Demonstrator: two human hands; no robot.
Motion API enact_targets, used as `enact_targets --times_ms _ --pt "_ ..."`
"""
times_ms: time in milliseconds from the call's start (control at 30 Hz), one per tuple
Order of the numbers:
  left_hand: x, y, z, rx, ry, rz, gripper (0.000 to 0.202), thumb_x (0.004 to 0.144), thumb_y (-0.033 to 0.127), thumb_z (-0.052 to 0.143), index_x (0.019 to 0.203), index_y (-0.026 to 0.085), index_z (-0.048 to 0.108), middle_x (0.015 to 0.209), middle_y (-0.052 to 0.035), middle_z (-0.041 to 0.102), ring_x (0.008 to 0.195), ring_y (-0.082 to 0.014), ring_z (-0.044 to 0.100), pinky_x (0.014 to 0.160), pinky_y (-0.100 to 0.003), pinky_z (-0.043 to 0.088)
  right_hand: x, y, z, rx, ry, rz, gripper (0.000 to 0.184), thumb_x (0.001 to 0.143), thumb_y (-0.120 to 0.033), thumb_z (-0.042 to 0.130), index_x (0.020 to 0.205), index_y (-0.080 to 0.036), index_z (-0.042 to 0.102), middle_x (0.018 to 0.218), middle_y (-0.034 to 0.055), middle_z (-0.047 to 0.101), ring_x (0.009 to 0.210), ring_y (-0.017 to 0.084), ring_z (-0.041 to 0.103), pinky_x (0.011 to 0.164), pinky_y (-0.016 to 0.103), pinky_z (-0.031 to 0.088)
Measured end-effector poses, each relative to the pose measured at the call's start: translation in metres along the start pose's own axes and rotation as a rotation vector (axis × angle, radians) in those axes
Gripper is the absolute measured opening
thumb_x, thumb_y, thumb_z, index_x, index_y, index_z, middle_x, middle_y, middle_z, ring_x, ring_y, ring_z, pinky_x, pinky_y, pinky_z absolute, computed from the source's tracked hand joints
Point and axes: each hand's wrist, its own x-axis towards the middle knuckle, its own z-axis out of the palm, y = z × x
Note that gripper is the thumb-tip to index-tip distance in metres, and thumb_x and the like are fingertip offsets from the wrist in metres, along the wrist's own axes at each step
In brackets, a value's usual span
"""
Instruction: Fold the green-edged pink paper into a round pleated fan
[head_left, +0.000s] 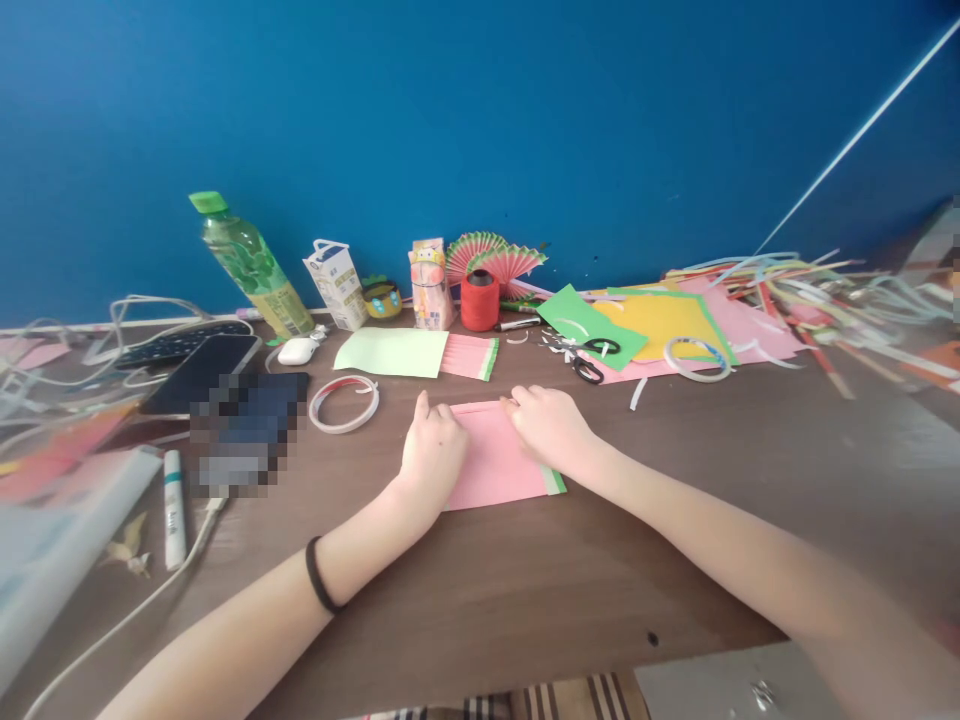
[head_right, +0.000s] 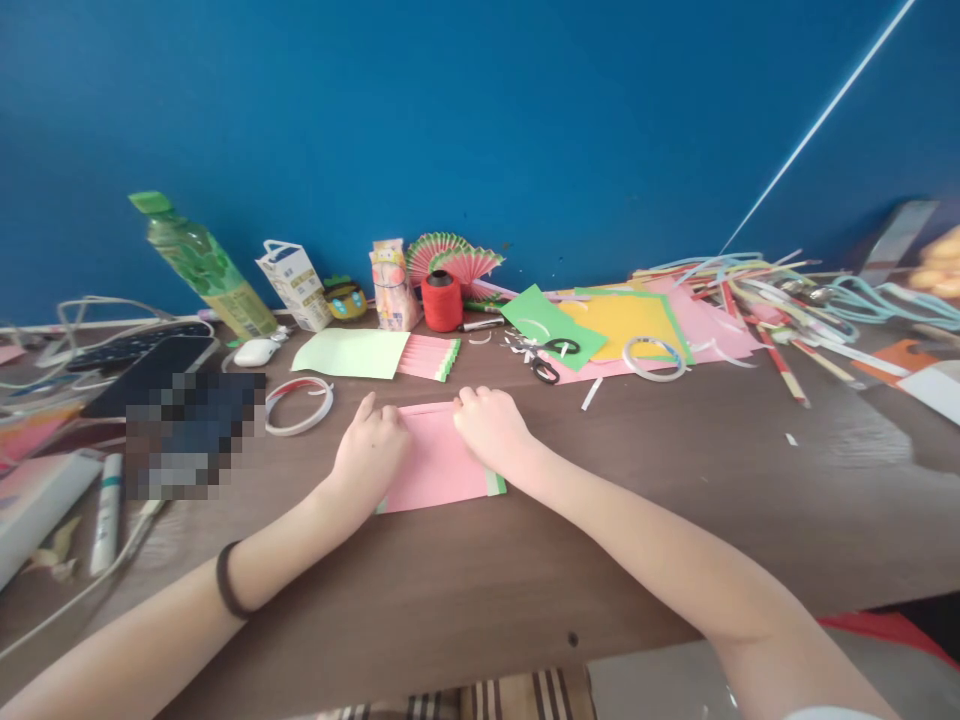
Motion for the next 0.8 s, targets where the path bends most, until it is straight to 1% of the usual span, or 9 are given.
enact_targets --times_ms 100,167,267,367,467,567,633,700,800 --pt "0.007 -0.017 0.006 -0.106 0.076 -0.016 0.024 0.072 0.002 0.040 0.073 0.009 0.063 0.068 -0.0145 0.061 0.067 -0.0263 0.058 0.069 -0.040 0.043 0.004 0.006 0.011 0.037 0.166 -0.022 0.024 0.080 -0.012 0.044 0.076 -0.012 0.067 0.075 0.0101 0.060 0.070 0.018 0.047 0.057 0.029 0.026" --pt "0.012 -0.026 0.011 -0.143 0.148 -0.115 0.019 0.077 0.011 0.041 0.076 0.011 0.060 0.073 -0.0135 0.061 0.070 -0.0267 0.058 0.063 -0.038 0.040 0.007 0.010 0.019 0.047 0.273 -0.032 0.024 0.080 -0.013 0.045 0.066 -0.014 0.065 0.069 0.0077 0.058 0.068 0.017 0.044 0.058 0.030 0.024" --pt "0.017 -0.032 0.019 -0.184 0.219 -0.121 0.020 0.082 0.014 0.038 0.079 0.015 0.058 0.078 -0.0100 0.061 0.078 -0.0236 0.057 0.066 -0.034 0.039 0.010 0.014 0.026 0.037 0.389 -0.052 0.024 0.077 -0.013 0.046 0.058 -0.015 0.061 0.063 0.0055 0.055 0.065 0.016 0.039 0.058 0.030 0.022" --pt "0.019 -0.030 0.023 -0.298 0.220 -0.062 0.018 0.085 0.018 0.038 0.080 0.017 0.055 0.081 -0.0067 0.060 0.081 -0.0209 0.055 0.069 -0.031 0.039 0.009 0.016 0.029 0.028 0.454 -0.077 0.024 0.077 -0.014 0.046 0.058 -0.015 0.061 0.063 0.0046 0.054 0.065 0.016 0.037 0.059 0.030 0.021" --pt "0.018 -0.030 0.026 -0.415 0.195 -0.028 0.014 0.086 0.021 0.041 0.079 0.018 0.053 0.082 -0.0049 0.058 0.080 -0.0199 0.052 0.071 -0.030 0.040 0.007 0.018 0.031 0.051 0.450 -0.076 0.023 0.078 -0.014 0.045 0.064 -0.016 0.064 0.064 0.0047 0.054 0.066 0.016 0.037 0.060 0.031 0.020" --pt "0.017 -0.032 0.029 -0.514 0.190 -0.001 0.009 0.085 0.019 0.044 0.079 0.018 0.051 0.083 -0.0045 0.056 0.081 -0.0195 0.050 0.074 -0.030 0.041 0.006 0.020 0.030 0.147 0.398 -0.057 0.024 0.081 -0.016 0.044 0.083 -0.017 0.068 0.072 0.0053 0.056 0.070 0.017 0.040 0.062 0.031 0.023" --pt "0.017 -0.034 0.031 -0.570 0.197 0.012 0.008 0.084 0.017 0.044 0.080 0.017 0.051 0.083 -0.0044 0.056 0.082 -0.0191 0.049 0.075 -0.030 0.041 0.006 0.020 0.028 0.240 0.353 -0.060 0.024 0.085 -0.019 0.043 0.093 -0.018 0.066 0.081 0.0059 0.058 0.077 0.018 0.043 0.066 0.030 0.026" --pt "0.017 -0.035 0.031 -0.611 0.201 0.022 0.007 0.084 0.017 0.045 0.079 0.017 0.050 0.082 -0.0040 0.056 0.081 -0.0185 0.049 0.074 -0.029 0.041 0.007 0.020 0.026 0.324 0.300 -0.074 0.022 0.087 -0.021 0.043 0.093 -0.017 0.063 0.088 0.0063 0.059 0.082 0.019 0.045 0.070 0.030 0.029" --pt "0.017 -0.034 0.029 -0.620 0.204 0.031 0.008 0.083 0.016 0.045 0.077 0.018 0.050 0.079 -0.0035 0.056 0.079 -0.0181 0.049 0.072 -0.029 0.041 0.008 0.021 0.024 0.402 0.247 -0.088 0.016 0.087 -0.020 0.044 0.087 -0.016 0.059 0.088 0.0059 0.058 0.083 0.018 0.045 0.072 0.030 0.031"
